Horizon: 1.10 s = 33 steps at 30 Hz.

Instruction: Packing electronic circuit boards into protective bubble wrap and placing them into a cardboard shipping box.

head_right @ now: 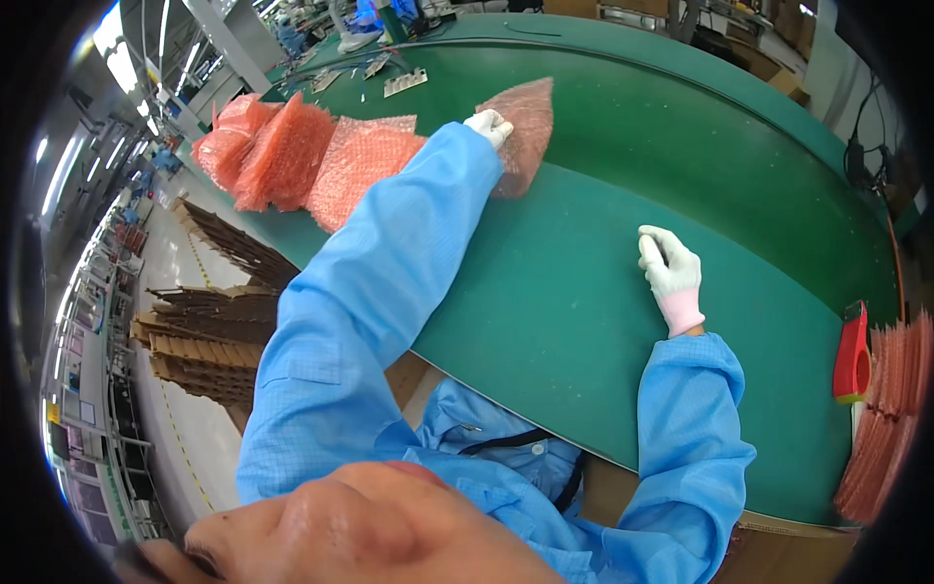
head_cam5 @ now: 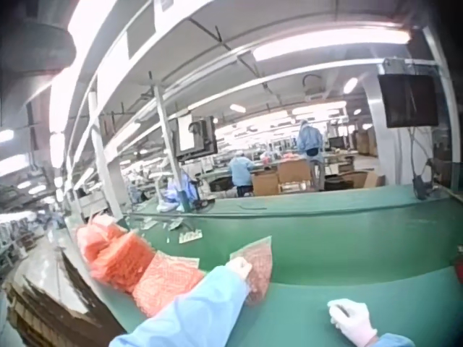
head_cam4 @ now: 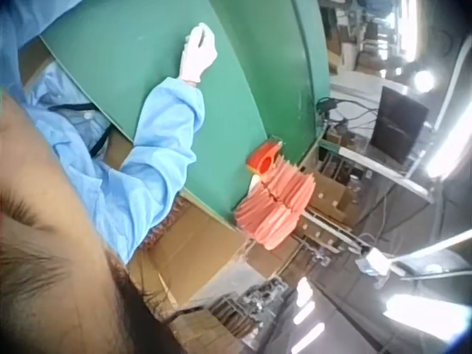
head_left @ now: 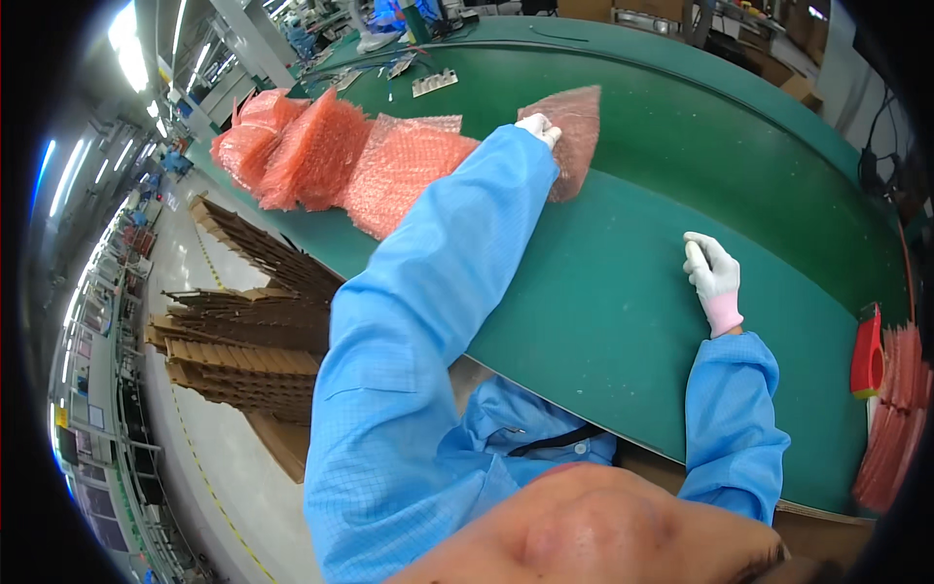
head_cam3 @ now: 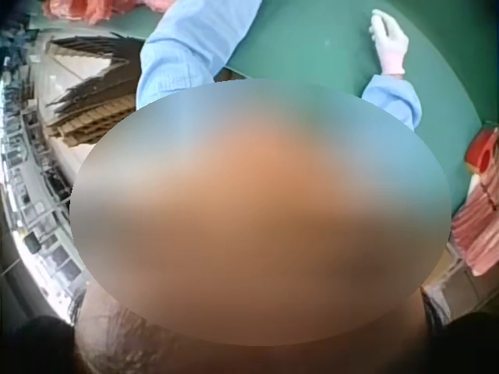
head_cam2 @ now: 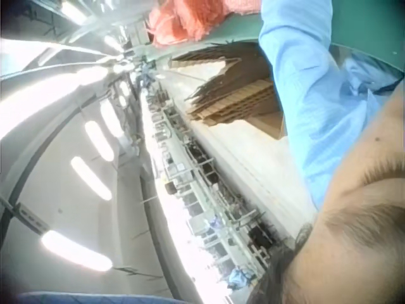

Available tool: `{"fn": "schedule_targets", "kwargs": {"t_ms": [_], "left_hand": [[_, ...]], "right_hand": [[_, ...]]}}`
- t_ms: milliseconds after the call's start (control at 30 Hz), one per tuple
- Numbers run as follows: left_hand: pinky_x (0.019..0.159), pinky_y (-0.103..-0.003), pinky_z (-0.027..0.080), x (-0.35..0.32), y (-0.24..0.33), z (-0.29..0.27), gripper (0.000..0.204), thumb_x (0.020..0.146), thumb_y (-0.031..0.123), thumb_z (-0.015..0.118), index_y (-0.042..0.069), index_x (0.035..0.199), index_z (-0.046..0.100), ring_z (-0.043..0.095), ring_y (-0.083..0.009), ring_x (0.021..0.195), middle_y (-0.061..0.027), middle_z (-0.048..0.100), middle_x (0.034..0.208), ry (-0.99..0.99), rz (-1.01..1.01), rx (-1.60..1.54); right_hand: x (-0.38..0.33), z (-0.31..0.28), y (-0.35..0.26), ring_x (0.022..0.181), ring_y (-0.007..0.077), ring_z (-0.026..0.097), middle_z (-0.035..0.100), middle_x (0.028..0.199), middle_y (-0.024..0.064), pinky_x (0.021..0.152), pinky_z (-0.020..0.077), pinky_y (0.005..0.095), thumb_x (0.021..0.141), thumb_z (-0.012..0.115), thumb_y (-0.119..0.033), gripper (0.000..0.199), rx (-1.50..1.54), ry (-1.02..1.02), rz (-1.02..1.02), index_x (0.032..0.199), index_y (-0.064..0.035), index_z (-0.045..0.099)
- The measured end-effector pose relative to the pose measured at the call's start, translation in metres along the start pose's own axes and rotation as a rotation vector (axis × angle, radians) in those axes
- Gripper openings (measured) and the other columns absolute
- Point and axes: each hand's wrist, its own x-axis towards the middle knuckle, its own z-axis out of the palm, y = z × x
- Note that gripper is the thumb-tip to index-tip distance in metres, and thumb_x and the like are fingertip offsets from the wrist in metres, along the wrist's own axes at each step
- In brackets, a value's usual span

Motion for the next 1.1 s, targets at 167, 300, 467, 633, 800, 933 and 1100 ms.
{"fn": "schedule_targets", "kwargs": {"t_ms": [167, 300, 467, 633, 800, 933, 1100], "left_hand": [[0.06, -0.029, 0.046, -0.064, 0.057, -0.048, 0.028, 0.079, 0.029, 0.06, 0.001, 0.083, 0.059, 0.056, -0.0123, 0.064, -0.0078, 0.06, 0.067, -0.217, 0.28, -0.377], [0.057, -0.026, 0.044, -0.103, 0.084, -0.05, 0.023, 0.08, 0.024, 0.059, 0.002, 0.08, 0.058, 0.052, -0.0073, 0.06, -0.0023, 0.057, 0.064, -0.348, 0.3, -0.353], [0.058, -0.025, 0.044, -0.108, 0.092, -0.032, 0.018, 0.081, 0.019, 0.06, 0.002, 0.082, 0.058, 0.051, -0.0071, 0.062, -0.001, 0.057, 0.066, -0.516, 0.276, -0.382], [0.068, -0.025, 0.045, -0.045, 0.037, -0.047, 0.021, 0.083, 0.02, 0.059, 0.0, 0.09, 0.058, 0.051, -0.0087, 0.074, -0.0005, 0.057, 0.079, -0.276, 0.271, -0.489], [0.065, -0.024, 0.042, -0.072, 0.062, -0.052, 0.029, 0.086, 0.028, 0.057, 0.0, 0.093, 0.059, 0.049, -0.0077, 0.073, 0.0015, 0.054, 0.078, -0.571, 0.321, -0.56], [0.065, -0.023, 0.042, -0.087, 0.099, -0.068, 0.031, 0.087, 0.03, 0.055, 0.0, 0.095, 0.06, 0.049, -0.0083, 0.074, 0.0013, 0.055, 0.081, -0.668, 0.207, -0.464], [0.083, -0.026, 0.044, -0.1, 0.088, -0.03, 0.044, 0.084, 0.032, 0.061, 0.0, 0.113, 0.055, 0.055, -0.0137, 0.092, -0.0055, 0.06, 0.1, -0.543, 0.426, -0.631]], "right_hand": [[0.001, -0.006, -0.005, 0.056, 0.0044, 0.044, 0.051, 0.07, -0.0018, 0.049, 0.0358, 0.0189, 0.088, 0.052, -0.021, 0.033, 0.113, -0.062, -0.018, 0.115, -0.0024, 0.055], [-0.002, 0.003, -0.02, 0.056, 0.0032, 0.038, 0.047, 0.066, -0.0038, 0.048, 0.0315, 0.0181, 0.085, 0.056, -0.022, 0.043, 0.07, -0.235, -0.041, 0.123, -0.003, 0.048], [-0.003, 0.007, -0.016, 0.055, 0.0029, 0.039, 0.047, 0.066, -0.005, 0.046, 0.0314, 0.0183, 0.084, 0.06, -0.026, 0.031, 0.113, -0.26, 0.036, 0.106, -0.003, 0.058], [-0.007, 0.002, -0.023, 0.054, 0.0049, 0.042, 0.048, 0.061, -0.0024, 0.048, 0.0357, 0.022, 0.086, 0.057, -0.029, 0.027, 0.108, -0.271, 0.144, 0.087, -0.0027, 0.062], [-0.007, 0.0, -0.005, 0.05, 0.0056, 0.04, 0.048, 0.059, -0.0019, 0.047, 0.0348, 0.0219, 0.089, 0.05, -0.037, 0.035, 0.164, -0.29, 0.141, 0.084, -0.0044, 0.061], [-0.012, -0.003, -0.014, 0.048, 0.0034, 0.036, 0.045, 0.059, -0.0046, 0.042, 0.0269, 0.0194, 0.092, 0.039, -0.043, 0.045, 0.251, -0.218, 0.126, 0.099, -0.0046, 0.06], [-0.007, -0.006, -0.013, 0.048, 0.0026, 0.032, 0.041, 0.057, -0.0053, 0.043, 0.0261, 0.019, 0.093, 0.038, -0.042, 0.05, 0.289, 0.242, 0.075, 0.112, -0.0002, 0.058]]}}
